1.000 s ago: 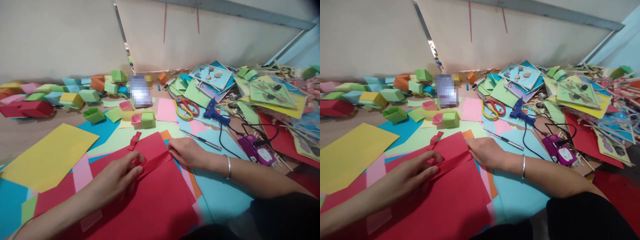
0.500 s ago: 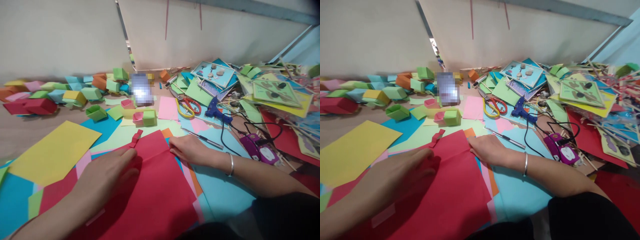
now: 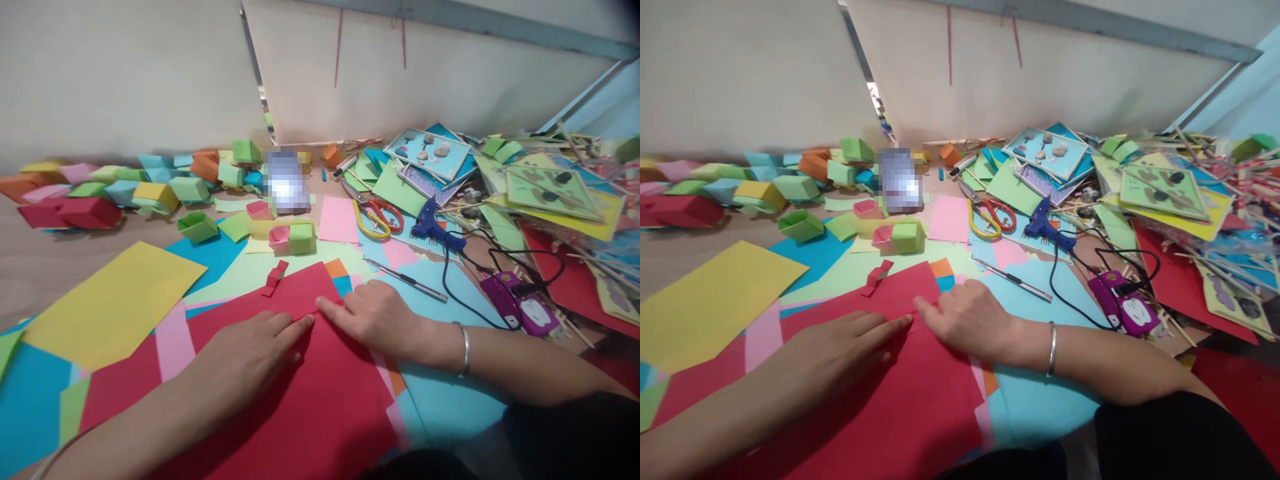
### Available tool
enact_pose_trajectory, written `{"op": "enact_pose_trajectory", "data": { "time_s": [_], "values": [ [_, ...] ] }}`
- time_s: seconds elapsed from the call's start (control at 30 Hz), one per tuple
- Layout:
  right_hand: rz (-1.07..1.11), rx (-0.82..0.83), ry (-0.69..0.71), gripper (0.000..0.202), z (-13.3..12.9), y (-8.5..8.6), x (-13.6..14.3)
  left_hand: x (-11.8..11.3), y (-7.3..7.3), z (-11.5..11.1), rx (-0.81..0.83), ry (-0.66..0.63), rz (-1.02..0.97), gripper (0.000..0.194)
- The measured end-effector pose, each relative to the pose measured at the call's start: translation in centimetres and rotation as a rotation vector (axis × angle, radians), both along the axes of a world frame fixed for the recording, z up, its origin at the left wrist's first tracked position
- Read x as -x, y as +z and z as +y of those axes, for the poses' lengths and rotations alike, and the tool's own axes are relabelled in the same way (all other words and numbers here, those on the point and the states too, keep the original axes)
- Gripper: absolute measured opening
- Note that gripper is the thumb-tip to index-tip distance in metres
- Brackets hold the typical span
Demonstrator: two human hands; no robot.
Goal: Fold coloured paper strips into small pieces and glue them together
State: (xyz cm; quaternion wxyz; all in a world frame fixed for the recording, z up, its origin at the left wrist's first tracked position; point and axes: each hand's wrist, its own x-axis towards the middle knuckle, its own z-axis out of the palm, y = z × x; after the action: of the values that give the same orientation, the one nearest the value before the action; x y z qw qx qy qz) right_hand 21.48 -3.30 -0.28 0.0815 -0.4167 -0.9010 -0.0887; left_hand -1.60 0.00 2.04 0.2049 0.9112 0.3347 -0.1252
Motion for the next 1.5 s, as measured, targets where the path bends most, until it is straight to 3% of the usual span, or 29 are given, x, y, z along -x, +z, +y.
{"op": "enact_pose_trajectory", "data": {
  "time_s": [0.1, 0.3, 0.43, 0.53, 0.7, 0.77, 0.97, 1.1, 1.2, 1.37, 1.5],
  "values": [
    [-0.016, -0.025, 0.071, 0.036, -0.9, 0.0, 0.8, -0.4, 0.1, 0.0, -0.021, -0.019, 0.056, 0.043],
    [-0.161, 0.133, -0.06, 0.043, -1.6, 1.3, 0.7, -0.1, -0.3, 0.1, -0.031, -0.026, 0.081, 0.04],
    [-0.16, 0.123, -0.158, 0.041, -1.8, 1.8, 0.2, -0.2, 0.1, 0.0, -0.009, -0.024, 0.128, 0.037],
    [-0.141, 0.062, -0.143, 0.033, -2.0, 1.7, 0.3, -0.7, 0.4, 0.0, -0.004, -0.03, 0.171, 0.035],
    [-0.14, 0.103, -0.025, 0.04, -1.6, 1.0, 0.8, -1.4, 0.3, -0.3, -0.091, -0.084, 0.217, 0.065],
    [-0.153, 0.157, -0.028, 0.043, -1.3, 0.9, 0.8, -1.6, 0.3, -0.7, -0.113, -0.084, 0.265, 0.068],
    [-0.189, 0.242, -0.048, 0.044, -1.0, 1.2, 0.6, -0.5, 0.6, -3.0, -0.125, 0.065, 0.45, 0.065],
    [-0.192, 0.172, -0.02, 0.044, -1.1, 0.9, 0.3, 0.7, 0.9, -4.3, -0.129, 0.16, 0.512, 0.071],
    [-0.133, 0.039, -0.001, 0.041, -1.1, 0.5, 0.3, 1.4, 1.1, -4.5, -0.255, 0.138, 0.425, 0.052],
    [-0.086, -0.122, -0.002, 0.027, -0.9, 0.7, 0.5, 0.9, 0.2, -2.9, -0.7, -0.047, 0.013, 0.024],
    [-0.081, -0.082, 0.03, 0.02, -0.5, 0.8, 0.2, 0.4, -1.0, -1.5, -0.657, -0.116, -0.133, 0.01]
  ]
}}
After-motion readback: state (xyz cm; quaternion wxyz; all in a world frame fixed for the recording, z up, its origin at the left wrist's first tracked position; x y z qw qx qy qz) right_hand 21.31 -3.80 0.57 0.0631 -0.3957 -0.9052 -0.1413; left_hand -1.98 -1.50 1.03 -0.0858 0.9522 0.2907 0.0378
